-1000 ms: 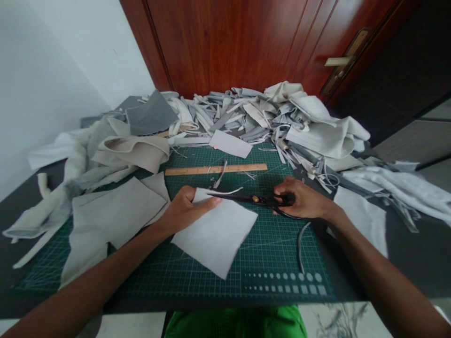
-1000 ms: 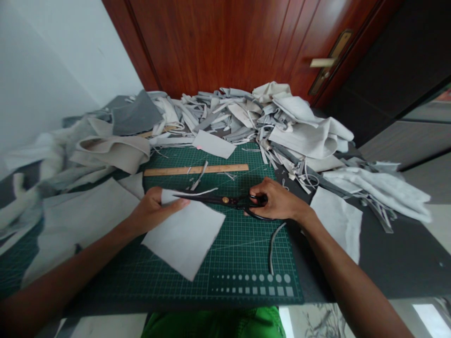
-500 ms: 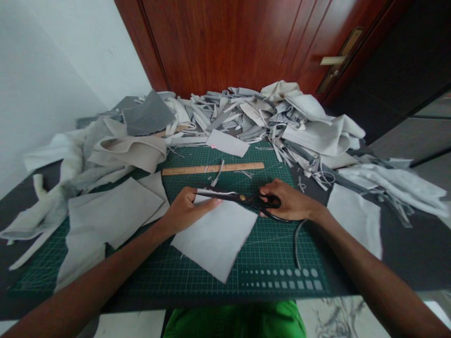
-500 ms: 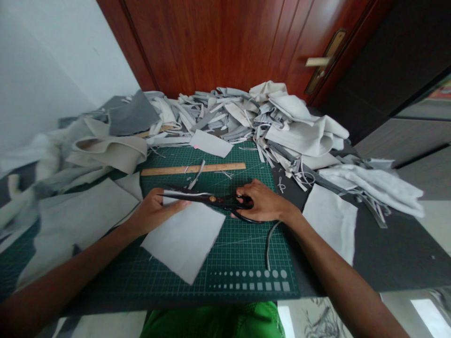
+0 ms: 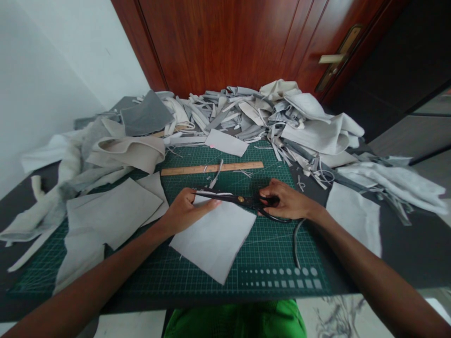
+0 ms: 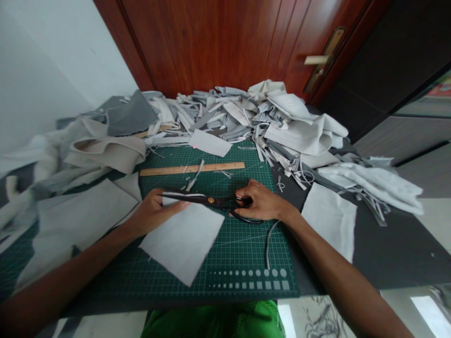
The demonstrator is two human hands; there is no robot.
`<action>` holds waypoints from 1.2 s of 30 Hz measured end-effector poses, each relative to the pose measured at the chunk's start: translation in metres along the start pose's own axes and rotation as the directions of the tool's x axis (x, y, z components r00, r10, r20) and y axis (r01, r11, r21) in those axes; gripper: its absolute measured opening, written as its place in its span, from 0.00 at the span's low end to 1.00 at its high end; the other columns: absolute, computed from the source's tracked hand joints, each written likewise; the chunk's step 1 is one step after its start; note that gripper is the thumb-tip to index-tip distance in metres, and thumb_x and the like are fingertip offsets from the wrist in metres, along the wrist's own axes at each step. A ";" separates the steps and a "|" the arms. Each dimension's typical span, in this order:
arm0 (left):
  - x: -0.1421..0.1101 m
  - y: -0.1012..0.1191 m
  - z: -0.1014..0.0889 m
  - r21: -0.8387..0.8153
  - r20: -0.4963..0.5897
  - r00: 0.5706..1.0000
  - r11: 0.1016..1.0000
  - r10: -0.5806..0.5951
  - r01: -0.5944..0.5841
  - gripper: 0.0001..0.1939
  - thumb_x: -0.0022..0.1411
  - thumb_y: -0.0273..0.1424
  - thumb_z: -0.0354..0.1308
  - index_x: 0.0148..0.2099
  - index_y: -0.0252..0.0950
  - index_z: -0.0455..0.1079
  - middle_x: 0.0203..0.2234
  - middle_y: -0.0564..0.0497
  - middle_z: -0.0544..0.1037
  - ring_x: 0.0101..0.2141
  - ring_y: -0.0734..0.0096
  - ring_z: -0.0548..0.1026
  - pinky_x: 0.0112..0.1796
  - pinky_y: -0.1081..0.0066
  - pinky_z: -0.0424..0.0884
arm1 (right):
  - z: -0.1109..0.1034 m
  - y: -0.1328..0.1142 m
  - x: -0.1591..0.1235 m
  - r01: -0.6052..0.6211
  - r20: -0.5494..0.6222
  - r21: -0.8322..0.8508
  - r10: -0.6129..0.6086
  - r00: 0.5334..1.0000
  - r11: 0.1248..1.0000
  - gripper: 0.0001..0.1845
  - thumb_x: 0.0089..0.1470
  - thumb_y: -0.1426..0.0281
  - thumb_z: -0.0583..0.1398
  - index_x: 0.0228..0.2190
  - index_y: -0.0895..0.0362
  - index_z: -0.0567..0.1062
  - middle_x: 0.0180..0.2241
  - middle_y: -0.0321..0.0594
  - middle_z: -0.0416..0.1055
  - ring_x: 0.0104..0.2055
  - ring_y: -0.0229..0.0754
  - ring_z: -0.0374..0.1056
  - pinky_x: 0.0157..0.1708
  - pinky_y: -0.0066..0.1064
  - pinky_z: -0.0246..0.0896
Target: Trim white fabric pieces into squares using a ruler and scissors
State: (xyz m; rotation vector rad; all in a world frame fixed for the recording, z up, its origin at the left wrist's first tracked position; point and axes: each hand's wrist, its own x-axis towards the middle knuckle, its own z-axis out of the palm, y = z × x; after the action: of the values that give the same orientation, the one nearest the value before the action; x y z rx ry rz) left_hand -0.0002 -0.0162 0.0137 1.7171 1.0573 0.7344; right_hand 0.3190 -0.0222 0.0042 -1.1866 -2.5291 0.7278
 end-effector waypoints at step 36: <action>0.002 -0.008 0.008 -0.128 -0.038 0.988 0.981 -0.151 0.145 0.22 0.63 0.48 0.60 0.30 0.33 0.76 0.21 0.52 0.76 0.21 0.72 0.71 0.20 0.76 0.64 | 0.010 0.025 0.004 0.057 -0.277 0.523 0.107 0.955 0.850 0.33 0.55 0.32 0.44 0.31 0.50 0.56 0.28 0.36 0.56 0.29 0.44 0.52 0.32 0.40 0.55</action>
State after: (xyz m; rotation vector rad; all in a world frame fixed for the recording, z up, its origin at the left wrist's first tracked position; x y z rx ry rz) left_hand 0.0049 -0.0167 0.0031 1.5042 1.1349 0.7337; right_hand 0.3280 -0.0089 -0.0176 -1.0359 -1.8907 1.0720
